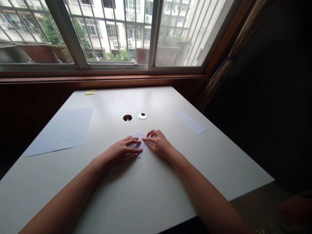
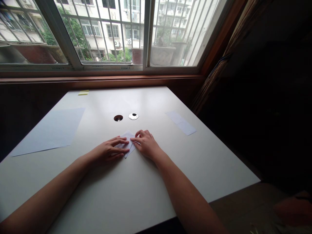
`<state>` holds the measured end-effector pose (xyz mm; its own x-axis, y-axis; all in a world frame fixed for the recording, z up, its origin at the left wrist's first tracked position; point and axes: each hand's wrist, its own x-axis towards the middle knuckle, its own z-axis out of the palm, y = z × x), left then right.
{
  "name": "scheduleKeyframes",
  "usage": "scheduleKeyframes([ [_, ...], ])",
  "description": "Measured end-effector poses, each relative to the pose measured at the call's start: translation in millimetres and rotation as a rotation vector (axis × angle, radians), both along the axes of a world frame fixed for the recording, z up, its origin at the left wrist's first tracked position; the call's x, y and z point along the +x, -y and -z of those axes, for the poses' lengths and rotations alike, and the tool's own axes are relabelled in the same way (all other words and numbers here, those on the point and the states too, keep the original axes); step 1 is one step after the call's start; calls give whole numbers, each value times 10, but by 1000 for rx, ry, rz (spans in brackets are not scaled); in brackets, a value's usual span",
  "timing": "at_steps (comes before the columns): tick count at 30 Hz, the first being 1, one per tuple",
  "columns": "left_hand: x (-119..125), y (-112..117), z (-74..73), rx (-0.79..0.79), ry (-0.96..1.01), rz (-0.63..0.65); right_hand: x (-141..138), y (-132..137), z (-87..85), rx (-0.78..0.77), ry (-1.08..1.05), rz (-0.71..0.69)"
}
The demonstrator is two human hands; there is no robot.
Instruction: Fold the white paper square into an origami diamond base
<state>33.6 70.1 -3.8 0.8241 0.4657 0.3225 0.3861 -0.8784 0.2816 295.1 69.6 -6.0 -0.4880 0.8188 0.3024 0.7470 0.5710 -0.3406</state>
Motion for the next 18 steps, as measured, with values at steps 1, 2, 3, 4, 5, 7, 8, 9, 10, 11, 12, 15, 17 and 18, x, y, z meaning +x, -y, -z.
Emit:
scheduleKeyframes([
  [1,-2,3,-14,-6,-1,9,0,-1,4,0,1,0],
  [2,-4,6,-29,-12,-2,18,0,-1,8,1,1,0],
  [3,-7,9,-44,-18,-2,25,-1,-1,10,1,1,1],
  [4,-10,12,-58,-24,-3,32,-1,0,11,1,3,2],
  [5,-12,15,-71,-29,-5,36,-2,1,10,0,5,3],
  [7,-16,21,-90,-36,-17,36,-3,5,4,-4,14,5],
  [8,-16,23,-95,-38,-25,34,-5,6,0,-5,19,7],
  [9,-15,26,-95,-38,-31,29,-6,7,-4,-6,25,9],
  [10,-11,29,-91,-35,-36,23,-8,8,-7,-6,31,13],
  [11,-6,32,-83,-30,-38,13,-10,8,-9,-8,37,16],
  [12,0,35,-72,-23,-37,0,-13,8,-11,-10,43,18],
  [15,19,39,-34,5,-37,-49,-20,7,-18,-16,59,18],
  [17,21,35,-23,12,-29,-64,-22,9,-23,-19,68,17],
  [18,16,31,-25,10,-22,-57,-22,11,-27,-20,70,17],
])
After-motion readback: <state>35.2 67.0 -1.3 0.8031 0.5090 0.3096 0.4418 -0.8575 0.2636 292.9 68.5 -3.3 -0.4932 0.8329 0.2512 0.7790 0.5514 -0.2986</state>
